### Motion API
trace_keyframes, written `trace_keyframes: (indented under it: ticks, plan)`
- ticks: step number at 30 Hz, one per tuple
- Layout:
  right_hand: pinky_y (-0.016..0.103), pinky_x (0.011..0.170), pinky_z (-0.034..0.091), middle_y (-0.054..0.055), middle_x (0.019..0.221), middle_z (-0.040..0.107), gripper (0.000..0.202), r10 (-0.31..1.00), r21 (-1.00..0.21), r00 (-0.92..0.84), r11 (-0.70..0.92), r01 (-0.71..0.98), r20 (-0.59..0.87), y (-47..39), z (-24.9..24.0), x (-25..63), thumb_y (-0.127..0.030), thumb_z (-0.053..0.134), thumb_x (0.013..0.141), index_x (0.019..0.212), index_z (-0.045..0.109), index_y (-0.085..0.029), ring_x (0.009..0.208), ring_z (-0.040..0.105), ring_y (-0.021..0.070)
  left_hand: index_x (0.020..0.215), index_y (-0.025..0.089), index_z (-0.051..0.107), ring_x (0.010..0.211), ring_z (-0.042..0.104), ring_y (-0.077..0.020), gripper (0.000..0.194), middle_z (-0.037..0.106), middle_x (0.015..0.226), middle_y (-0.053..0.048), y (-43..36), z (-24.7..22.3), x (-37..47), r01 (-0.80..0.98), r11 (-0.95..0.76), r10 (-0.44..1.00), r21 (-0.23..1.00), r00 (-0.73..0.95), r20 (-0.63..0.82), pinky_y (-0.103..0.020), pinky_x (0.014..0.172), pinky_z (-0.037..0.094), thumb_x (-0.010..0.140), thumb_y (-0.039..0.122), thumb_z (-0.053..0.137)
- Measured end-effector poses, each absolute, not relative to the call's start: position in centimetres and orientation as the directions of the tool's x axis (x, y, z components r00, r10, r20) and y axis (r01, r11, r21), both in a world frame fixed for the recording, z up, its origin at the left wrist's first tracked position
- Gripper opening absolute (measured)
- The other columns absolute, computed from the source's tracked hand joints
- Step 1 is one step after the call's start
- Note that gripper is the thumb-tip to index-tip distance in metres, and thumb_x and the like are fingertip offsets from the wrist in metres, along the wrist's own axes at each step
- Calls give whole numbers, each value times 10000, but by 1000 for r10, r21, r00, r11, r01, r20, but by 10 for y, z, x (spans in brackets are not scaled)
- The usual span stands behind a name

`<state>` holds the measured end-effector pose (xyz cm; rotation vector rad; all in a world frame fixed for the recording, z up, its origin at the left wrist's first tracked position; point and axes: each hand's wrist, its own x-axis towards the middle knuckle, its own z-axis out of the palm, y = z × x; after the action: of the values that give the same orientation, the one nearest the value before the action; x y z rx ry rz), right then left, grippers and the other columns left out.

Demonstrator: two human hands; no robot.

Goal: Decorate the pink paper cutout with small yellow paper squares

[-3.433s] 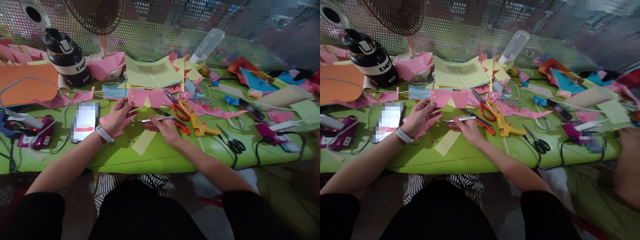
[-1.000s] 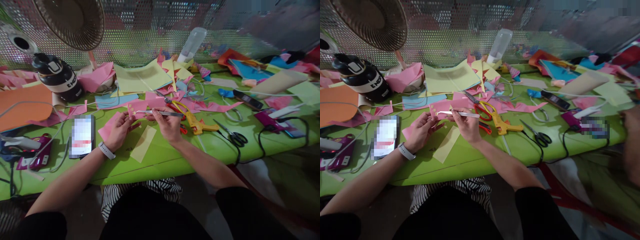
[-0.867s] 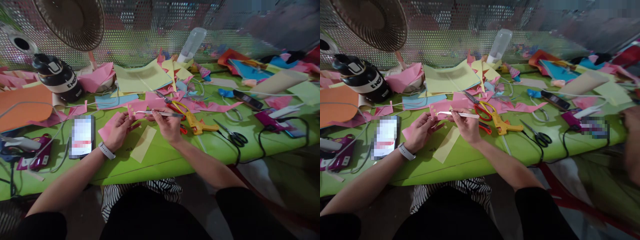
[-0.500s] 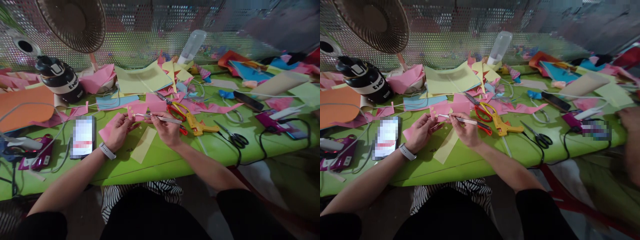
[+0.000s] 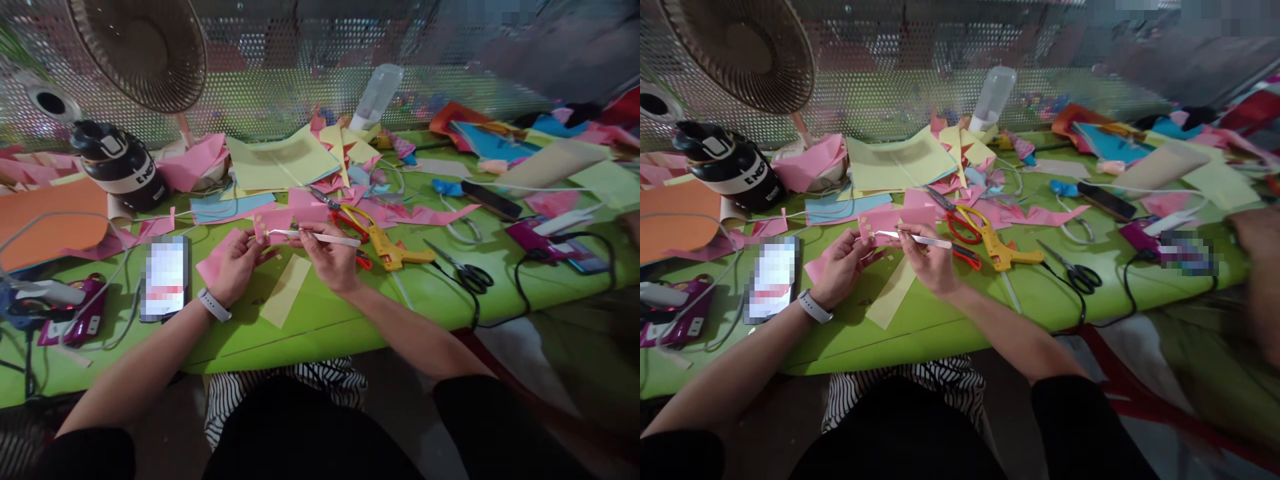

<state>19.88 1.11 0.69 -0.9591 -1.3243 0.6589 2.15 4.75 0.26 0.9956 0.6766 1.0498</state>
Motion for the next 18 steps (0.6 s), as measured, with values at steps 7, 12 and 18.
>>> trace_keyframes:
  ticks: [7,12,18]
  plan:
    - [312,694,662,42,890,767,250,847,-861,159,497,105,508,12,0,199,-420,661,913,1057,651,-216,758,771,180,959,219,677,822,636,-107,126,646,866,10,48,2,20,-393,167,924,904,382,-4,-323,881,591,866,287,726]
    - [311,710,659,48,910,765,256,842,-856,155,510,86,517,14,-2,200,-416,658,916,1058,652,-203,756,770,173,958,206,678,842,648,-117,140,654,892,-5,48,4,20,-397,180,924,900,382,-17,-327,878,594,858,285,734]
    - [335,725,664,46,910,761,294,863,-876,154,471,103,482,14,-2,198,-466,664,899,1040,654,-208,758,764,176,937,212,680,889,662,-138,154,673,978,-19,47,7,21,-388,198,930,900,364,-48,-333,867,587,825,293,749]
